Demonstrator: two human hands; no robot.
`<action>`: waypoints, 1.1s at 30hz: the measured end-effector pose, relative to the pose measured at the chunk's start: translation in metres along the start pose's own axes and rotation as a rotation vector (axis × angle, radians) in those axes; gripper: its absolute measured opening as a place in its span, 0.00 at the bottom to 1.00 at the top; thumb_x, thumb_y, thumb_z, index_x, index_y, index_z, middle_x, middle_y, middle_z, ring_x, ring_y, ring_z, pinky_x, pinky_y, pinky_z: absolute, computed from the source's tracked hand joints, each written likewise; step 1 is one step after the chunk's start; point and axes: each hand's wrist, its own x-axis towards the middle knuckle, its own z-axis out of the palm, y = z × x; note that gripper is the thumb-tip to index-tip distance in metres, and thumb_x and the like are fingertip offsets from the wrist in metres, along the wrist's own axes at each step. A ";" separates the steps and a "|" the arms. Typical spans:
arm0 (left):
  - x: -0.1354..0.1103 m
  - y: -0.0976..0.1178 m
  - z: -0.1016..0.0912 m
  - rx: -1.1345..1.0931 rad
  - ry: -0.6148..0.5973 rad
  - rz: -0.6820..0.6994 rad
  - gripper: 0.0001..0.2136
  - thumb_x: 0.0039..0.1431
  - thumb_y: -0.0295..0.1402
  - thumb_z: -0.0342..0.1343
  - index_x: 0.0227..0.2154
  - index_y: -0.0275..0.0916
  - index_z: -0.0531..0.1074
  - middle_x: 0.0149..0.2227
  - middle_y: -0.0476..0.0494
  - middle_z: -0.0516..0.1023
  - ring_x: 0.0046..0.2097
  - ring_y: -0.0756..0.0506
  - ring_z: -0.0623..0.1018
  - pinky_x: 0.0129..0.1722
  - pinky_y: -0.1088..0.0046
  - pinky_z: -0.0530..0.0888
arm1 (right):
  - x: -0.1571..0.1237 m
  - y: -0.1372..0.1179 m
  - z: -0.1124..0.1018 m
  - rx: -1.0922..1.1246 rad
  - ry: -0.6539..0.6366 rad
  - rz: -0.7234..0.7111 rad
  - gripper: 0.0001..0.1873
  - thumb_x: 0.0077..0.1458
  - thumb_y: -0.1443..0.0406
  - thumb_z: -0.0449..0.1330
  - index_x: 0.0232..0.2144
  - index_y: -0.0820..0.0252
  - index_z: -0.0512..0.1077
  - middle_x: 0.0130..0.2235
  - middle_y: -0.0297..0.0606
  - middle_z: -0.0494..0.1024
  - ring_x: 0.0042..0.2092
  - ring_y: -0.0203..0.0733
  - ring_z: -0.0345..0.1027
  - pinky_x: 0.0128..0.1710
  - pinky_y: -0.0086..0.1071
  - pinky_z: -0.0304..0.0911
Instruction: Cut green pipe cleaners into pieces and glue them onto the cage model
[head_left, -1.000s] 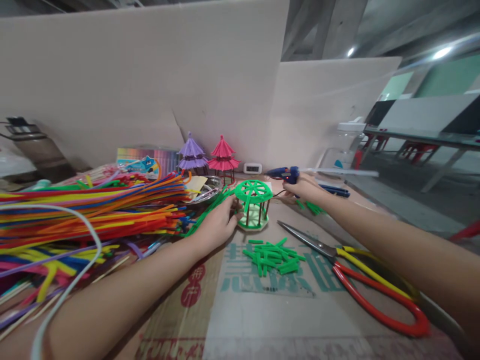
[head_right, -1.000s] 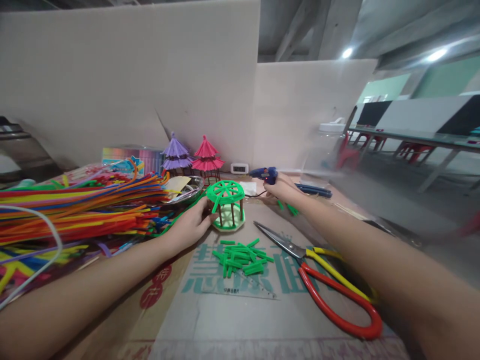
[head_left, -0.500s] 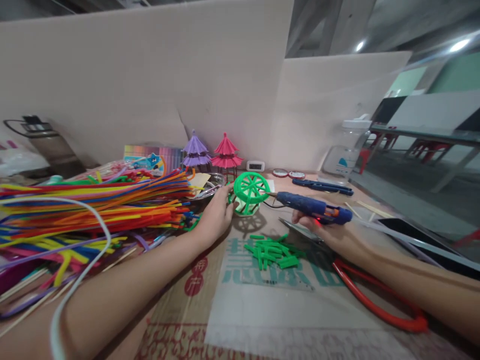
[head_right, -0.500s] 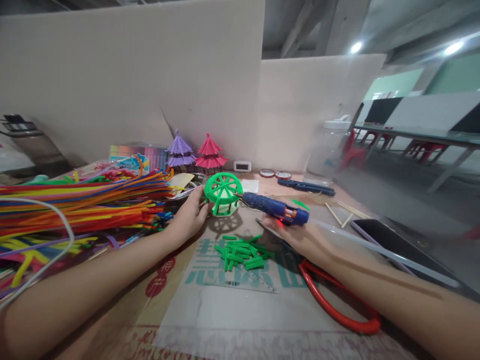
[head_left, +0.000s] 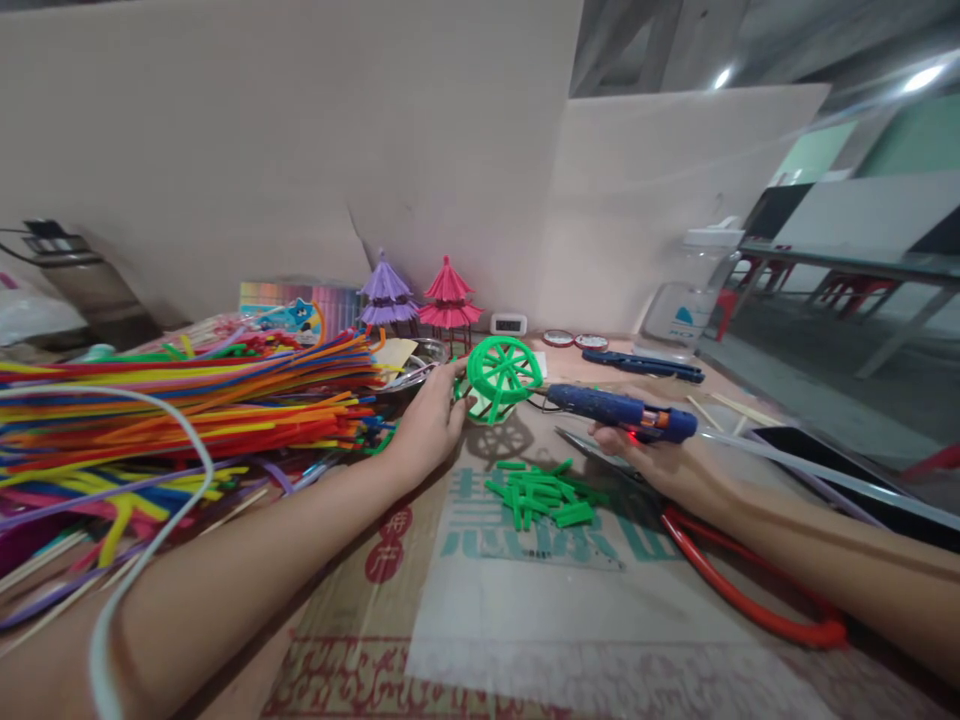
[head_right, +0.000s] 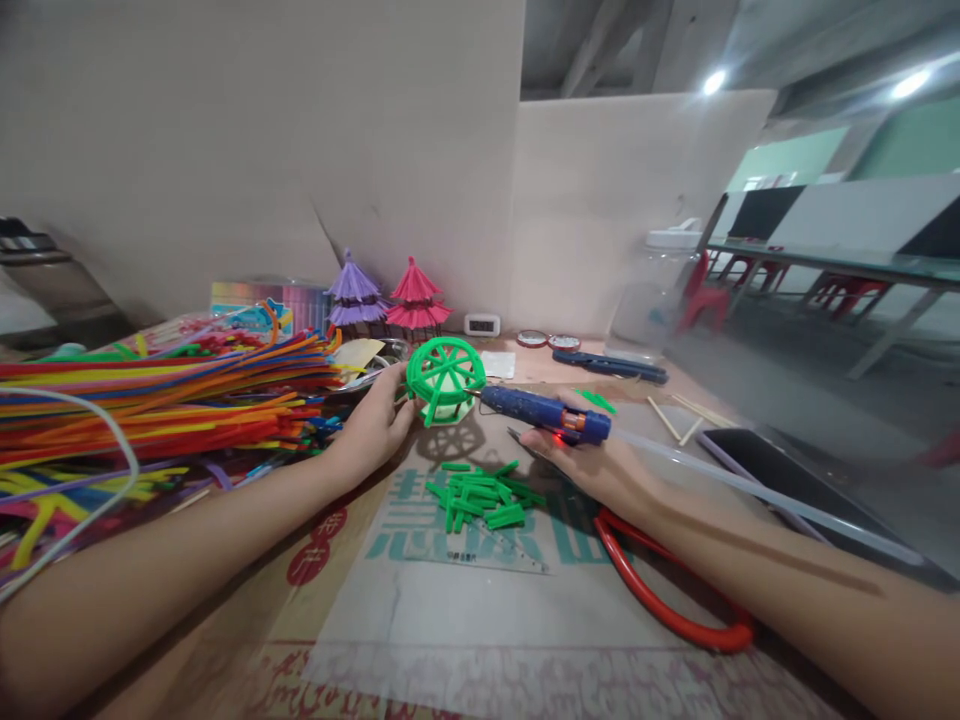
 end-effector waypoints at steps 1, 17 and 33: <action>0.000 0.000 0.000 0.002 -0.001 0.002 0.20 0.62 0.30 0.48 0.57 0.36 0.59 0.53 0.36 0.69 0.56 0.41 0.69 0.58 0.60 0.66 | 0.000 -0.001 0.000 -0.006 0.015 -0.004 0.13 0.55 0.50 0.57 0.26 0.50 0.68 0.26 0.37 0.72 0.30 0.48 0.68 0.31 0.40 0.65; -0.001 0.000 -0.001 0.023 -0.018 0.005 0.19 0.63 0.31 0.48 0.57 0.36 0.60 0.52 0.36 0.69 0.55 0.40 0.69 0.57 0.60 0.66 | 0.001 0.005 0.002 -0.028 -0.045 0.001 0.12 0.57 0.51 0.57 0.29 0.49 0.69 0.29 0.37 0.75 0.32 0.48 0.71 0.31 0.40 0.67; 0.000 -0.002 -0.001 0.025 -0.022 0.016 0.19 0.63 0.31 0.48 0.57 0.36 0.60 0.52 0.36 0.69 0.55 0.40 0.69 0.57 0.60 0.66 | 0.001 0.002 0.003 0.010 -0.016 -0.013 0.09 0.57 0.54 0.58 0.32 0.51 0.72 0.34 0.38 0.78 0.36 0.49 0.74 0.37 0.40 0.70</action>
